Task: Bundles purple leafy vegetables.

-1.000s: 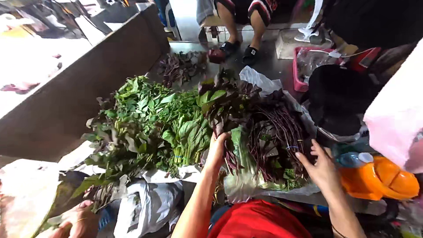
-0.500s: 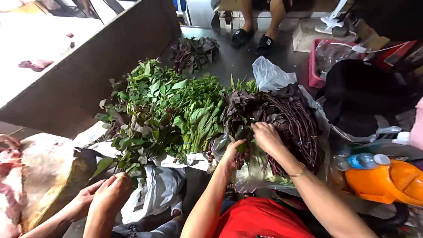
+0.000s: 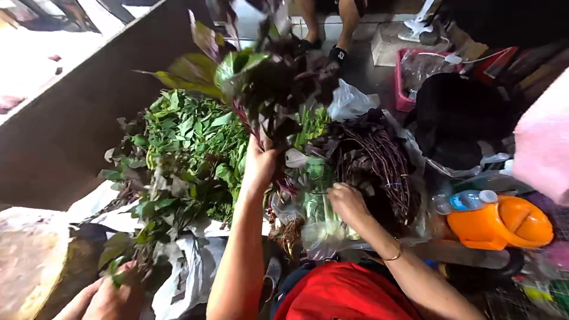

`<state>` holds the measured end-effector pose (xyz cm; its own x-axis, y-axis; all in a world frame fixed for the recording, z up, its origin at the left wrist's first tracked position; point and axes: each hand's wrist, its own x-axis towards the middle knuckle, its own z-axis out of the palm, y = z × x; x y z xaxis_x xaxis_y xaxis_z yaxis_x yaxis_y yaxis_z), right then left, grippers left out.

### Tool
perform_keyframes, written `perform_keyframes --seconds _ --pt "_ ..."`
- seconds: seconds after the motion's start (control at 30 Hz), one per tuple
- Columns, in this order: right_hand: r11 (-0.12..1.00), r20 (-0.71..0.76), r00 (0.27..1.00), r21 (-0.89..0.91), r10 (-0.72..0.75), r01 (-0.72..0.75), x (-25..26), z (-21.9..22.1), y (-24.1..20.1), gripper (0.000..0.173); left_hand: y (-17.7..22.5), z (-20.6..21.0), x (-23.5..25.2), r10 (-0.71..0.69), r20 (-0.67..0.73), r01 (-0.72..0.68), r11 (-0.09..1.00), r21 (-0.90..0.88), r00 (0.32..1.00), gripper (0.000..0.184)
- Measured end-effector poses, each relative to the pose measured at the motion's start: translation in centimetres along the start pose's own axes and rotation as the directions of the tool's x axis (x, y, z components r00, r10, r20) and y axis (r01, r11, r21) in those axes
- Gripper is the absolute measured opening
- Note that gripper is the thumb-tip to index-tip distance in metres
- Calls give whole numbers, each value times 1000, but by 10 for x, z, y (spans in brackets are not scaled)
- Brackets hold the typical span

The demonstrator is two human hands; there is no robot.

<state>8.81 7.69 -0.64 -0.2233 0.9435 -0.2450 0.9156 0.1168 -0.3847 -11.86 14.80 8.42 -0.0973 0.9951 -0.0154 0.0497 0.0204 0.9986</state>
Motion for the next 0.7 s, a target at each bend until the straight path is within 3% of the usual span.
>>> perform_keyframes --seconds 0.07,0.13,0.23,0.33,0.37,0.43,0.5,0.53,0.63,0.7 --pt "1000 44 999 16 18 -19 -9 -2 -10 42 3 13 6 51 -8 -50 995 89 999 58" --pt "999 48 999 23 21 -22 -26 -17 -17 54 -5 28 2 41 12 -43 952 303 999 59" --pt "993 -241 970 118 27 1 -71 -40 1 35 -54 49 -6 -60 28 32 814 579 998 65" --pt "966 -460 851 166 255 -199 -101 -53 49 31 -113 61 -11 -314 73 174 689 703 947 93" --pt "937 -457 819 187 349 -295 -103 -54 65 40 -121 63 -17 -370 88 195 660 726 925 102" --pt "861 -358 783 222 509 -458 -101 -54 87 73 -126 67 -29 -345 91 163 639 752 934 107" --pt "809 -269 764 224 587 -543 -88 -47 93 102 -117 69 -41 -216 95 56 602 796 972 106" --pt "796 -249 756 225 605 -562 -82 -43 93 107 -109 72 -48 -131 121 -20 597 802 984 101" --pt "807 -351 728 306 589 -505 -76 -37 96 87 -71 97 -70 11 302 -226 689 688 953 74" --pt "852 -411 753 349 514 -391 -81 -39 100 75 -56 126 -80 -97 495 -206 827 523 864 57"
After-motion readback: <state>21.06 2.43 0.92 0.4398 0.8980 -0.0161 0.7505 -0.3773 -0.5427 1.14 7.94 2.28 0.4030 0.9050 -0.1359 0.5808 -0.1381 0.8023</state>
